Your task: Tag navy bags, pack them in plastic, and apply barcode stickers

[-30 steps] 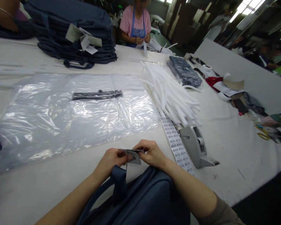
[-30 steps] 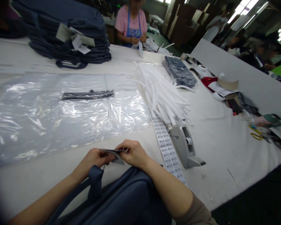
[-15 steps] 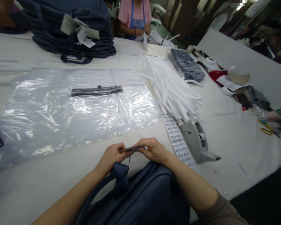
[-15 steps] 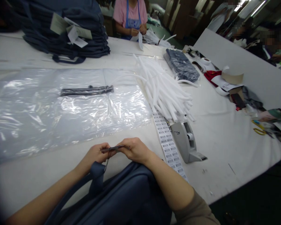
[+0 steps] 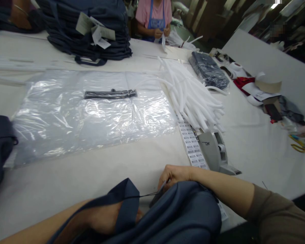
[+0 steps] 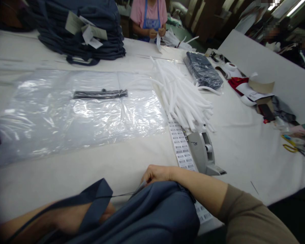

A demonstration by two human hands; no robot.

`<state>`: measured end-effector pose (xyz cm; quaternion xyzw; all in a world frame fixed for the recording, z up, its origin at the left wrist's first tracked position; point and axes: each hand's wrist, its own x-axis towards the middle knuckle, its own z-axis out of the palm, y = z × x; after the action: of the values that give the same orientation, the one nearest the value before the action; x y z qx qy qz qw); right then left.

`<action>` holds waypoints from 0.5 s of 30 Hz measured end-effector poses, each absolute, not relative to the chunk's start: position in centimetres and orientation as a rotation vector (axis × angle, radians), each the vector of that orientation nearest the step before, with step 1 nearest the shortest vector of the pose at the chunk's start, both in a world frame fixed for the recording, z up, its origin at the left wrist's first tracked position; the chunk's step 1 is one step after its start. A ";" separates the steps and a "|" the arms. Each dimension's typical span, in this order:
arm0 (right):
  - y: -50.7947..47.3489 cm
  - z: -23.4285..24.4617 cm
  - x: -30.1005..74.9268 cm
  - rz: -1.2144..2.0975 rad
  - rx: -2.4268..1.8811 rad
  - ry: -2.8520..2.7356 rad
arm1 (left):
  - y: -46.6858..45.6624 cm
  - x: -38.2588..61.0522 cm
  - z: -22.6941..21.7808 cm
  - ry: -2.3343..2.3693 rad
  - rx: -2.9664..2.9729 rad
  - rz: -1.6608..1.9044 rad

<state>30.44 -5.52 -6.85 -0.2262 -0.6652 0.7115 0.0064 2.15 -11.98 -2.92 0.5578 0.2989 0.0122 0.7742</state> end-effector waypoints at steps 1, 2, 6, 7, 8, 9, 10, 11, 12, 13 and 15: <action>-6.5 -6.9 30.8 2.336 -0.784 -1.986 | -11.4 1.5 -2.9 0.651 1.134 -0.027; -7.3 -6.7 31.1 2.394 -0.839 -1.911 | -10.7 0.8 -3.2 0.684 1.026 -0.036; -8.5 -5.5 31.5 2.378 -0.892 -1.858 | -7.5 -2.6 -4.4 0.803 0.624 0.228; -8.5 -5.3 31.4 2.366 -0.890 -1.869 | -6.9 -3.1 -4.0 0.784 0.639 0.222; -8.4 -5.2 31.3 2.350 -0.880 -1.883 | -6.4 -3.4 -3.2 0.765 0.744 0.156; -8.3 -5.3 31.2 2.329 -0.857 -1.897 | -6.0 -3.4 -2.1 0.767 0.917 0.063; -8.2 -5.4 31.0 2.311 -0.830 -1.909 | -5.6 -3.2 -0.6 0.808 1.140 0.005; -8.1 -5.5 31.0 2.294 -0.806 -1.912 | -5.3 -2.9 1.0 0.889 1.395 0.033; -7.9 -5.7 30.9 2.289 -0.800 -1.913 | -4.9 -2.6 2.7 1.015 1.648 0.169; -7.7 -5.8 30.9 2.278 -0.849 -1.914 | -4.5 -2.3 4.4 1.162 1.871 0.403; -6.8 -5.9 30.8 2.208 -1.086 -1.926 | -3.3 -2.0 7.1 1.388 2.155 0.930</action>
<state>30.84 -6.83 -5.94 -0.3474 -0.6164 0.7066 0.0083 -2.03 -3.32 7.12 0.7734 0.4980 0.3338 0.2059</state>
